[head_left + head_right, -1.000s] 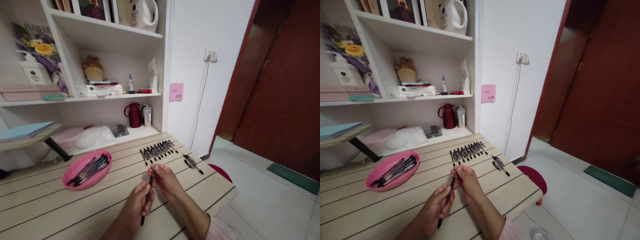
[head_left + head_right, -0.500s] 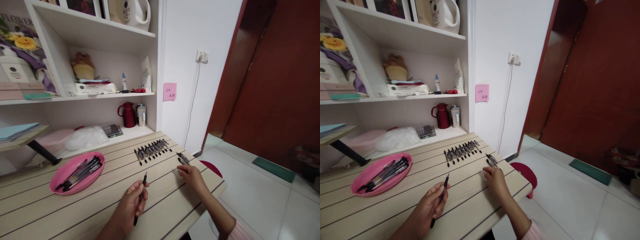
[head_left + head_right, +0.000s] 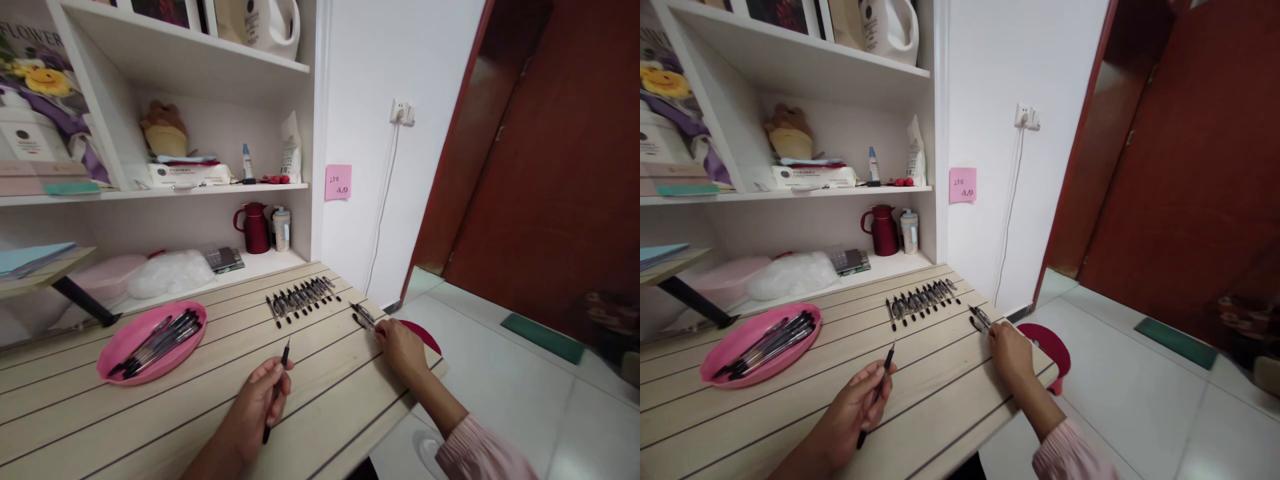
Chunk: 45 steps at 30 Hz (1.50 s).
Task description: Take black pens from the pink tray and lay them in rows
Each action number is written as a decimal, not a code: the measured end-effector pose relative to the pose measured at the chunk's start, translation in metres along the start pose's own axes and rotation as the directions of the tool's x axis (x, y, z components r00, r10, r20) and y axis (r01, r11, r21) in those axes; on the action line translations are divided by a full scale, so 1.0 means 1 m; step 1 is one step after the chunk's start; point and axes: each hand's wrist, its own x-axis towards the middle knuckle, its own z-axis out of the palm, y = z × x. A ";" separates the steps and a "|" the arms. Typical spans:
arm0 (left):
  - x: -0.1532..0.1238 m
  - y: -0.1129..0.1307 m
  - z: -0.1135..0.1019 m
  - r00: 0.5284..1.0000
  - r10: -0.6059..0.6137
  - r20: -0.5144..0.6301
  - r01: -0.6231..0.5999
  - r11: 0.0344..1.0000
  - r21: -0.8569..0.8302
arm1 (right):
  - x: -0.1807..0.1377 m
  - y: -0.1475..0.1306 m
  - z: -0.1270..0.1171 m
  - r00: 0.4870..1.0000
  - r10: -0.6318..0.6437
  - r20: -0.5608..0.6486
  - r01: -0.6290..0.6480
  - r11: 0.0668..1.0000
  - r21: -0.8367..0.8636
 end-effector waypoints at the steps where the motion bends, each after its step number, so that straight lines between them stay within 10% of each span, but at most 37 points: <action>1: 0.000 0.000 0.000 1.000 0.001 -0.001 -0.001 1.000 0.003 | 0.001 -0.001 0.001 1.000 0.000 0.004 0.000 1.000 -0.009; 22: -0.004 0.004 0.008 0.995 0.003 -0.103 -0.027 0.972 -0.234 | -0.030 -0.015 -0.006 0.999 0.027 -0.037 -0.018 0.975 0.221; 32: -0.001 -0.005 0.017 0.987 0.010 -0.162 -0.086 0.878 -0.470 | -0.114 -0.099 -0.002 0.887 -0.450 0.105 0.163 0.517 0.841; 38: -0.002 -0.008 0.017 0.988 0.022 -0.152 -0.091 0.883 -0.461 | -0.103 -0.102 0.002 0.927 -0.374 0.011 0.265 0.677 0.687; 45: -0.001 -0.009 0.011 0.990 -0.058 -0.132 0.005 0.928 -0.373 | -0.042 -0.020 -0.002 0.996 -0.085 -0.018 0.087 0.981 0.175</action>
